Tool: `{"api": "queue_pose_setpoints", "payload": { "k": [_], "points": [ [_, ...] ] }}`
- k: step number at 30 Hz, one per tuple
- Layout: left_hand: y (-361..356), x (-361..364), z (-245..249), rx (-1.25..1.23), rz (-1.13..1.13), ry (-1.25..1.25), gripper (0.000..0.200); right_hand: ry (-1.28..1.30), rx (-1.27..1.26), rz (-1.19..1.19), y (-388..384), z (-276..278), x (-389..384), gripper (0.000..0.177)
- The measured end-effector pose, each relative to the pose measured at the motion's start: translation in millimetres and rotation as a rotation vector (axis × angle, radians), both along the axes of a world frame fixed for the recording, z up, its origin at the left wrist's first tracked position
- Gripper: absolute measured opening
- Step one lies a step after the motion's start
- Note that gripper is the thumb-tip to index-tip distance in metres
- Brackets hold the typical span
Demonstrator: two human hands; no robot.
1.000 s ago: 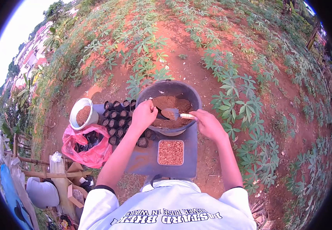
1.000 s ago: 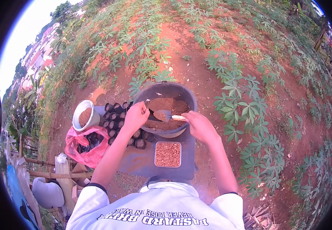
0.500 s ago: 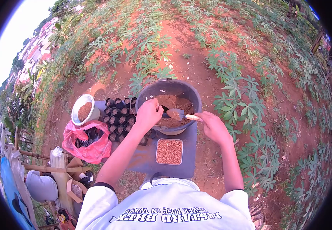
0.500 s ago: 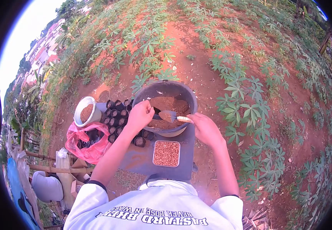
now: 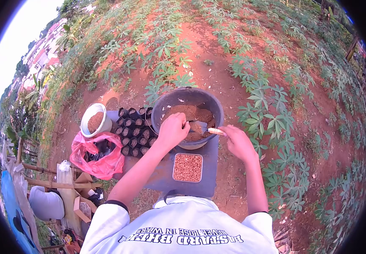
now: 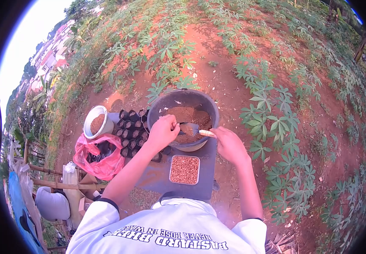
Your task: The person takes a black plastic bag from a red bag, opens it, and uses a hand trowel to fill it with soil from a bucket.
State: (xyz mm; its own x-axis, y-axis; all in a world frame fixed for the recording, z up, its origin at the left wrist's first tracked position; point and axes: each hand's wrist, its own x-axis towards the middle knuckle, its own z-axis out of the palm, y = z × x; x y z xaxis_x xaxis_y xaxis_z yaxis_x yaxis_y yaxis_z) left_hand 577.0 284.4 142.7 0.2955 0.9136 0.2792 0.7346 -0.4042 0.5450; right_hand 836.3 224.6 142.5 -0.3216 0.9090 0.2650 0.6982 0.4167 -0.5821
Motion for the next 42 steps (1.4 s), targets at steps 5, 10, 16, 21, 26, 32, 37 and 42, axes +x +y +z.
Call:
{"api": "queue_pose_setpoints", "payload": {
  "k": [5,10,16,21,26,32,37,42],
  "points": [
    [-5.5,0.7,1.4,-0.033,-0.012,0.017,0.021,-0.041,-0.054,0.0,-0.8,1.6,-2.2,0.031],
    [-8.8,-3.0,-11.9,0.004,-0.017,-0.038,0.022,-0.038,-0.074,0.006,-1.5,5.0,-9.3,0.031],
    [-15.7,-12.6,-11.7,-0.032,0.022,-0.078,0.02,-0.004,-0.073,0.041,2.7,9.3,-25.1,0.027],
    [-18.9,-34.6,-10.6,-0.027,0.101,-0.15,0.019,0.002,-0.119,0.059,6.1,20.2,-52.1,0.026],
    [-22.2,-64.7,-14.3,-0.02,0.102,-0.25,0.018,-0.026,-0.142,0.032,-0.6,34.1,-87.1,0.025],
    [-22.3,-110.8,-9.7,-0.065,0.037,-0.351,0.018,0.104,-0.121,-0.118,-11.0,51.7,-145.4,0.024],
    [-27.3,-146.4,-9.2,-0.034,-0.023,-0.488,0.017,0.16,0.016,-0.219,-19.0,58.3,-194.0,0.023],
    [-38.0,-183.4,-2.5,-0.05,-0.05,-0.505,0.016,0.322,0.006,-0.341,-28.1,59.4,-234.5,0.017]
  ]
}}
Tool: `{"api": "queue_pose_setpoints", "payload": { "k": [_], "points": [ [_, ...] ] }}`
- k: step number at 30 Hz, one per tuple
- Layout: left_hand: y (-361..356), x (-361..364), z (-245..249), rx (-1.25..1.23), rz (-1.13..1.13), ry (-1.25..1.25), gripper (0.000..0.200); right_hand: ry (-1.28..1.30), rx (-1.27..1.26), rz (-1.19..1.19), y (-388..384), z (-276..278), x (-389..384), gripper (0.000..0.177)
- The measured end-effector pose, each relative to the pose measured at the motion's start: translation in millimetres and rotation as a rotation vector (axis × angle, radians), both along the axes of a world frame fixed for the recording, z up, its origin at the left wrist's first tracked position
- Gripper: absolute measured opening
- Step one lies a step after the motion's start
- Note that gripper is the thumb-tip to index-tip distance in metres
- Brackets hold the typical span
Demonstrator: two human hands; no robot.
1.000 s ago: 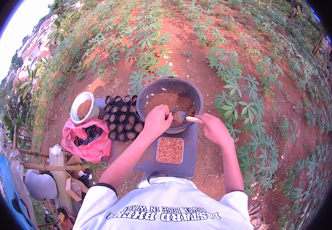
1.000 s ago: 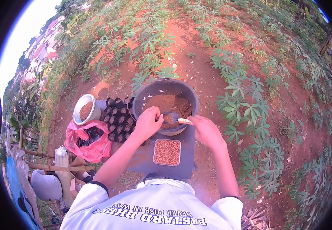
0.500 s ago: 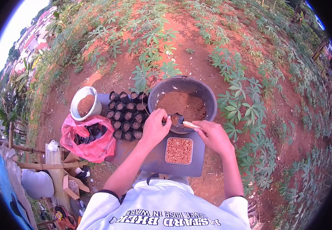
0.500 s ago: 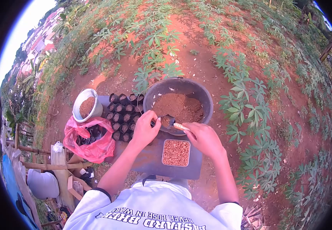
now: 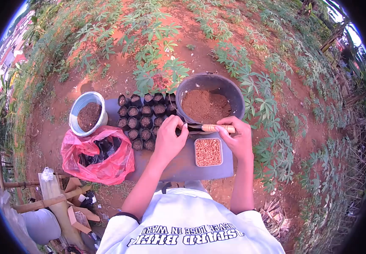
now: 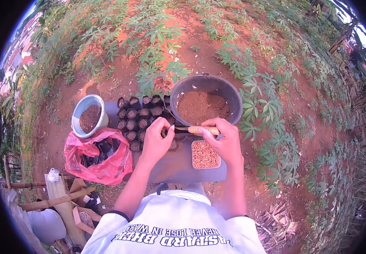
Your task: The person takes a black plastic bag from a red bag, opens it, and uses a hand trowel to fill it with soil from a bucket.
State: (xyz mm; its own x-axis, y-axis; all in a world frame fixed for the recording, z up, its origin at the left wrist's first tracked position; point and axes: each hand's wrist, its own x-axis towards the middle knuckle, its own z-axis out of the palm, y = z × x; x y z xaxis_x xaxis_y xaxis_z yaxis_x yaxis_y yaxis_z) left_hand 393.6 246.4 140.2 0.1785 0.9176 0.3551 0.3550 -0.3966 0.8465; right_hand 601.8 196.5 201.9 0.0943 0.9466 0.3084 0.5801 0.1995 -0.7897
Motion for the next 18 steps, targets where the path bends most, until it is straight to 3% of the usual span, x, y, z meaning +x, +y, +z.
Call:
{"api": "queue_pose_setpoints", "payload": {
  "k": [9,18],
  "points": [
    [-1.2,-54.9,0.7,-0.048,0.024,-0.047,0.016,0.236,0.102,-0.051,-14.1,4.3,-39.4,0.013],
    [-6.3,-88.6,-4.4,-0.062,0.017,-0.036,0.016,0.275,0.214,-0.146,-25.6,2.3,-51.9,0.016]
  ]
}}
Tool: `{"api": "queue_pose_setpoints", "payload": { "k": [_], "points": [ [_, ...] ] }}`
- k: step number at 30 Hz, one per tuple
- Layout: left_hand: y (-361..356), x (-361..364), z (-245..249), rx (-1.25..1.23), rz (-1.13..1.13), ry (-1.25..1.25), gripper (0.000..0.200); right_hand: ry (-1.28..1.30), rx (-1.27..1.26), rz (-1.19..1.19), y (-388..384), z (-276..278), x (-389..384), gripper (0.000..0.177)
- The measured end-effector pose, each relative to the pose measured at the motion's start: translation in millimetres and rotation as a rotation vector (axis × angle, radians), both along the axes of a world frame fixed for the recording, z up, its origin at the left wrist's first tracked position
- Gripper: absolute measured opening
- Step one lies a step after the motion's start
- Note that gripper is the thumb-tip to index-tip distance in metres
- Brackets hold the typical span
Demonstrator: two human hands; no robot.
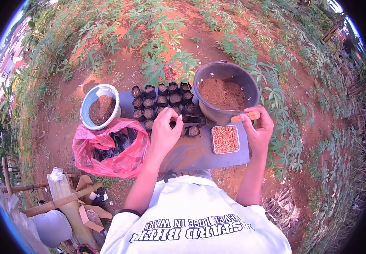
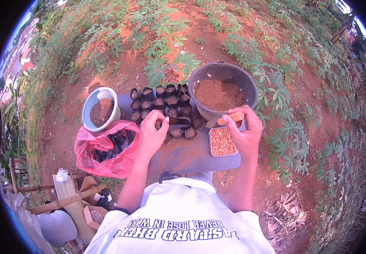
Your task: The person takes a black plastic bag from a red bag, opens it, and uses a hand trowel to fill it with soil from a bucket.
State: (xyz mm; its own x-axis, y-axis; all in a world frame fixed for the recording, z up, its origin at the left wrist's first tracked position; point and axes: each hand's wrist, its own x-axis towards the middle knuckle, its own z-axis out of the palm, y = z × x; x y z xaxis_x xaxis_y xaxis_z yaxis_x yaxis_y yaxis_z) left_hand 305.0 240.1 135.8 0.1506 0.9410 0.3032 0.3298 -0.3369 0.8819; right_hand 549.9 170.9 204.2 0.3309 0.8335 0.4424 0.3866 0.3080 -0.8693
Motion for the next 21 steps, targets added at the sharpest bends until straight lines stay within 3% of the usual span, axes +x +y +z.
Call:
{"api": "queue_pose_setpoints", "payload": {
  "k": [2,5,10,14,17,21],
  "points": [
    [-2.8,-2.6,1.2,0.017,-0.018,0.002,0.016,-0.315,-0.055,-0.067,-2.2,0.4,-3.0,0.013],
    [-6.8,-4.8,1.8,0.024,-0.071,0.0,0.016,-0.51,0.006,0.0,-1.5,-9.1,-1.5,0.011],
    [-15.7,0.1,9.7,0.025,-0.106,-0.002,0.016,-0.379,-0.074,0.1,-6.9,-22.4,-15.7,0.01],
    [-20.6,8.2,13.3,0.042,-0.14,-0.025,0.016,-0.336,-0.331,0.15,-10.8,-25.8,-25.1,0.014],
    [-24.1,16.2,17.6,0.02,-0.146,-0.004,0.015,-0.463,-0.356,0.276,-8.8,-38.1,-23.0,0.029],
    [-28.8,31.2,19.4,0.012,-0.151,-0.037,0.016,-0.476,-0.435,0.305,-6.3,-44.6,-11.3,0.026]
  ]
}}
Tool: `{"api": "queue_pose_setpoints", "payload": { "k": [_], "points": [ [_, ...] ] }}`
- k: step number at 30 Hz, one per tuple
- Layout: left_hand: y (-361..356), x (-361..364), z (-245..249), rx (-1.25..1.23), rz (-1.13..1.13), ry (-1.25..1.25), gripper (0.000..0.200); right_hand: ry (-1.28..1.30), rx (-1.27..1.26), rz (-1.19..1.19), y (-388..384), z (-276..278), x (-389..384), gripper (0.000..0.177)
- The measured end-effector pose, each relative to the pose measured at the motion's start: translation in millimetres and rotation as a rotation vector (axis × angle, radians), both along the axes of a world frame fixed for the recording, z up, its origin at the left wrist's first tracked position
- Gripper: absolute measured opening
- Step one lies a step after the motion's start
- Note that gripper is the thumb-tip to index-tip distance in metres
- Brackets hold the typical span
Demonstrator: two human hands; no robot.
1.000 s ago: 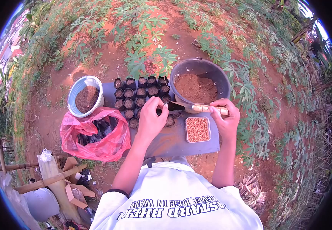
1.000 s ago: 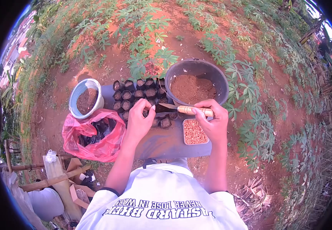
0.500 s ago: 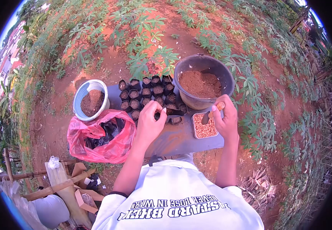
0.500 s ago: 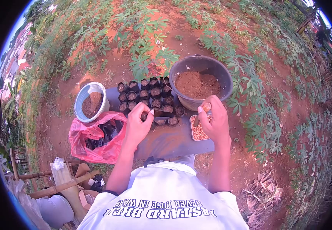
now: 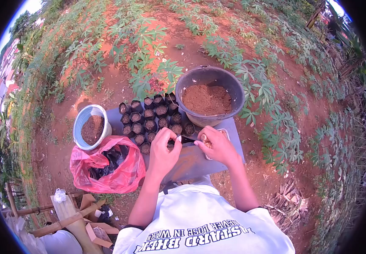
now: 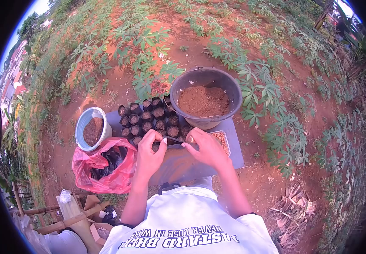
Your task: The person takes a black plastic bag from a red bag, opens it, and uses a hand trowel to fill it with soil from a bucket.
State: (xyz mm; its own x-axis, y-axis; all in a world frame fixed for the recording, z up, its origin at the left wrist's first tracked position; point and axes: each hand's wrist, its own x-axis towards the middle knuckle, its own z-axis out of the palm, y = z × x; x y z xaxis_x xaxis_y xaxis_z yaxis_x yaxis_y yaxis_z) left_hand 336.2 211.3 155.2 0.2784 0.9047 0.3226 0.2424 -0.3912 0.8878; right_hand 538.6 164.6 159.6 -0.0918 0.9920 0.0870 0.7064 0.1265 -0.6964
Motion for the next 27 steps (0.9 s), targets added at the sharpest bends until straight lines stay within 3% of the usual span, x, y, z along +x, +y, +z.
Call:
{"api": "queue_pose_setpoints", "payload": {
  "k": [8,12,18,27],
  "points": [
    [-2.4,41.0,-5.3,0.019,0.02,0.081,0.014,0.071,-0.011,0.062,7.7,-12.6,45.5,0.019],
    [-4.6,62.9,-9.9,0.019,0.034,0.143,0.015,0.175,-0.091,0.059,9.8,7.8,70.0,0.018],
    [-12.6,102.9,-33.8,-0.218,0.02,0.202,0.017,0.045,0.019,0.049,21.9,-12.3,111.6,0.013],
    [-25.2,162.4,-45.8,-0.28,0.154,0.25,0.018,0.183,-0.017,0.108,25.4,-23.9,165.5,0.012]
  ]
}}
